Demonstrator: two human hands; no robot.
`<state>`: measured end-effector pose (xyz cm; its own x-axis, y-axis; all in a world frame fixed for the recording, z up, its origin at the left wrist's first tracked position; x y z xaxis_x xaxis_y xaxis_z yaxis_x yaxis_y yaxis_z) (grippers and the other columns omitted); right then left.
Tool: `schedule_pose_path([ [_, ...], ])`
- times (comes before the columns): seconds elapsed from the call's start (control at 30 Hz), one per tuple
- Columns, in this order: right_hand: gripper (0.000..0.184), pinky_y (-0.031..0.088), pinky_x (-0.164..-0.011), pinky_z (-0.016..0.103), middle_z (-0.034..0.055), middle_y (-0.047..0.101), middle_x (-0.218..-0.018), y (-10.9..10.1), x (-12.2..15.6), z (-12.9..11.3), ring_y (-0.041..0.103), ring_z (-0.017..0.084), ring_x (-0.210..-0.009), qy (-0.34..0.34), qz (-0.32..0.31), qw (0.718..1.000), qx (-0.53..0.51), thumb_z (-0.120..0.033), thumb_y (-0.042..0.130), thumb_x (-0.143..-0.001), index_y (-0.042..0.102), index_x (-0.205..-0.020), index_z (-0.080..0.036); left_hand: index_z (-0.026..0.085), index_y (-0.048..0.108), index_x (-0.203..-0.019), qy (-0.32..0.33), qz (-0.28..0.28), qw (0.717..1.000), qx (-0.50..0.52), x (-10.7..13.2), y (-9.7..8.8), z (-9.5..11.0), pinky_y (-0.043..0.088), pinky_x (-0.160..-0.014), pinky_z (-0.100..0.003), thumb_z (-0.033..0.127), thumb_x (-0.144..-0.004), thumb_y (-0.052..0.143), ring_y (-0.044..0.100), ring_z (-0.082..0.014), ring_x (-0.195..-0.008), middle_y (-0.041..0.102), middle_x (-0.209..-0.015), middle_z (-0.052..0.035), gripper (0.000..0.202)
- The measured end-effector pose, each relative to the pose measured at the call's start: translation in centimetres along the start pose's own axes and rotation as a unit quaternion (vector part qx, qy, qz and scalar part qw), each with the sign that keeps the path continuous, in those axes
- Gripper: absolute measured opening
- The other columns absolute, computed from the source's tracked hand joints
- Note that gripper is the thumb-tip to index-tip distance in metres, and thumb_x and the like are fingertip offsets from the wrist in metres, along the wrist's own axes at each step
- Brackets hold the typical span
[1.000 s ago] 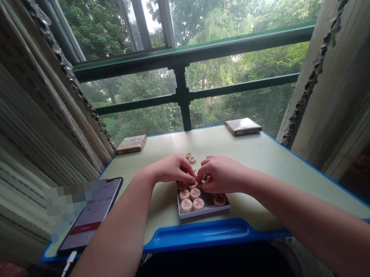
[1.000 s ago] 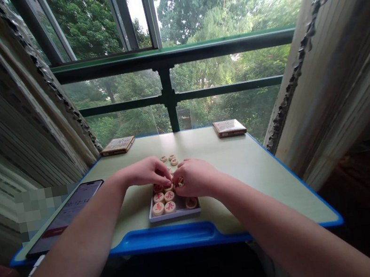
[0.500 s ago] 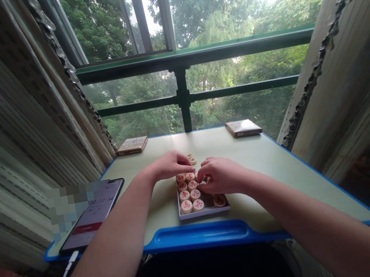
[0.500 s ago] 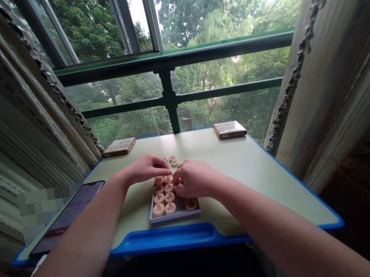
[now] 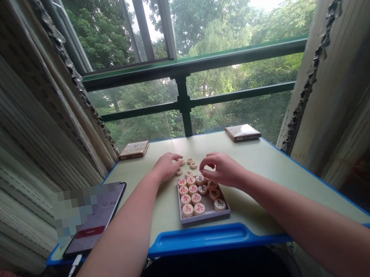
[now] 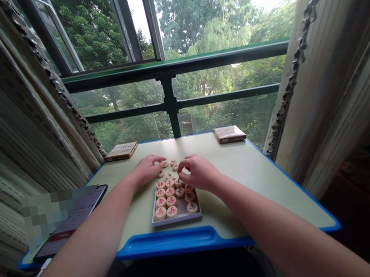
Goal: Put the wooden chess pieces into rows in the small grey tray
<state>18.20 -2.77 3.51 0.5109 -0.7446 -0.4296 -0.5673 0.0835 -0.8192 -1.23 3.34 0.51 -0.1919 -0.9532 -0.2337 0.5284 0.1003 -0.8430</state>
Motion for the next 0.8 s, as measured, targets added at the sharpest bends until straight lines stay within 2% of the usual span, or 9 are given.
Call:
schedule_pose_path([
  [0.07,0.018,0.041,-0.067,0.026,0.0051,0.059,-0.075,0.3,-0.4,1.2,0.054,0.015,-0.072,0.034,0.026,0.999,-0.016,-0.021,0.054,-0.076,0.071,-0.080,-0.017,0.019,0.069,-0.101,-0.001,-0.010,1.000,0.007,-0.1,0.4,-0.2,0.044,-0.086,-0.033,0.041,-0.076,0.053,0.059,-0.0225,-0.093,0.062,-0.105,-0.0101,0.037],
  [0.13,0.025,0.043,-0.076,0.028,0.0081,0.062,-0.089,0.9,-0.8,2.3,0.057,0.017,-0.082,0.048,0.022,0.997,-0.055,-0.024,0.047,-0.082,0.071,-0.089,-0.018,0.019,0.070,-0.097,-0.002,-0.014,1.000,0.009,-0.2,0.5,-0.3,0.044,-0.085,-0.031,0.041,-0.075,0.056,0.059,-0.0224,-0.095,0.063,-0.103,-0.0093,0.034],
  [0.3,0.046,0.032,-0.100,0.036,0.0069,0.060,-0.119,2.4,-1.8,3.8,0.050,0.021,-0.113,0.056,-0.081,0.987,-0.130,-0.038,0.028,-0.092,0.069,-0.101,-0.020,0.019,0.071,-0.090,-0.018,-0.008,1.000,0.017,-0.3,0.5,-0.6,0.046,-0.079,-0.028,0.037,-0.073,0.059,0.061,-0.0196,-0.087,0.067,-0.098,-0.0067,0.028],
  [0.4,0.050,0.031,-0.101,0.036,0.0070,0.063,-0.114,2.5,-1.9,4.1,0.051,0.022,-0.111,0.062,-0.104,0.987,-0.104,-0.041,0.025,-0.092,0.070,-0.099,-0.020,0.019,0.067,-0.101,-0.031,-0.015,0.999,0.022,-0.3,0.6,-0.7,0.046,-0.076,-0.026,0.039,-0.073,0.059,0.062,-0.0178,-0.083,0.067,-0.098,-0.0053,0.035],
  [0.5,0.047,0.039,-0.092,0.032,0.0102,0.066,-0.101,2.0,-1.8,4.3,0.057,0.021,-0.099,0.072,-0.069,0.993,-0.059,-0.040,0.031,-0.091,0.071,-0.093,-0.016,0.020,0.061,-0.114,-0.032,-0.037,0.998,0.030,-0.3,0.8,-0.7,0.046,-0.077,-0.025,0.040,-0.073,0.058,0.062,-0.0178,-0.085,0.067,-0.101,-0.0053,0.046],
  [0.57,0.042,0.041,-0.088,0.030,0.0111,0.065,-0.100,1.6,-1.6,4.4,0.058,0.020,-0.095,0.082,-0.039,0.995,-0.044,-0.036,0.034,-0.091,0.070,-0.095,-0.015,0.019,0.064,-0.110,-0.034,-0.058,0.997,0.049,-0.3,1.0,-0.7,0.045,-0.079,-0.026,0.040,-0.072,0.059,0.062,-0.0189,-0.087,0.068,-0.100,-0.0061,0.044],
  [0.63,0.035,0.041,-0.088,0.029,0.0103,0.065,-0.103,1.5,-1.6,4.3,0.058,0.019,-0.096,0.070,-0.039,0.996,-0.041,-0.032,0.039,-0.089,0.069,-0.097,-0.015,0.017,0.067,-0.103,-0.038,-0.071,0.994,0.078,-0.2,1.1,-0.7,0.046,-0.078,-0.027,0.040,-0.071,0.059,0.062,-0.0202,-0.087,0.068,-0.098,-0.0073,0.041],
  [0.73,0.026,0.042,-0.087,0.027,0.0071,0.066,-0.100,1.7,-1.6,4.4,0.058,0.017,-0.094,0.058,-0.068,0.996,-0.023,-0.019,0.046,-0.083,0.070,-0.094,-0.018,0.015,0.065,-0.105,-0.039,-0.059,0.993,0.094,-0.2,1.0,-0.7,0.046,-0.077,-0.029,0.040,-0.071,0.059,0.062,-0.0216,-0.086,0.068,-0.098,-0.0094,0.042],
  [0.8,0.025,0.042,-0.084,0.026,0.0063,0.067,-0.096,1.6,-1.6,4.9,0.059,0.017,-0.090,0.082,-0.059,0.995,0.002,-0.012,0.049,-0.078,0.071,-0.089,-0.018,0.015,0.065,-0.104,-0.035,-0.050,0.995,0.083,-0.2,0.9,-0.7,0.046,-0.078,-0.030,0.039,-0.072,0.058,0.062,-0.0223,-0.088,0.067,-0.100,-0.0100,0.041],
])
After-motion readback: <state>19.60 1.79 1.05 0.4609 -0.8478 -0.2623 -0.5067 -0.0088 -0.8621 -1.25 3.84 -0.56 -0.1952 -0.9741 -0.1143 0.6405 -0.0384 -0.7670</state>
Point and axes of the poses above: each hand's wrist, its own x-axis away from the middle knuckle, its own y-axis out of the palm, z = x × y, the point moved 3 cm from there along -x, towards the middle knuckle
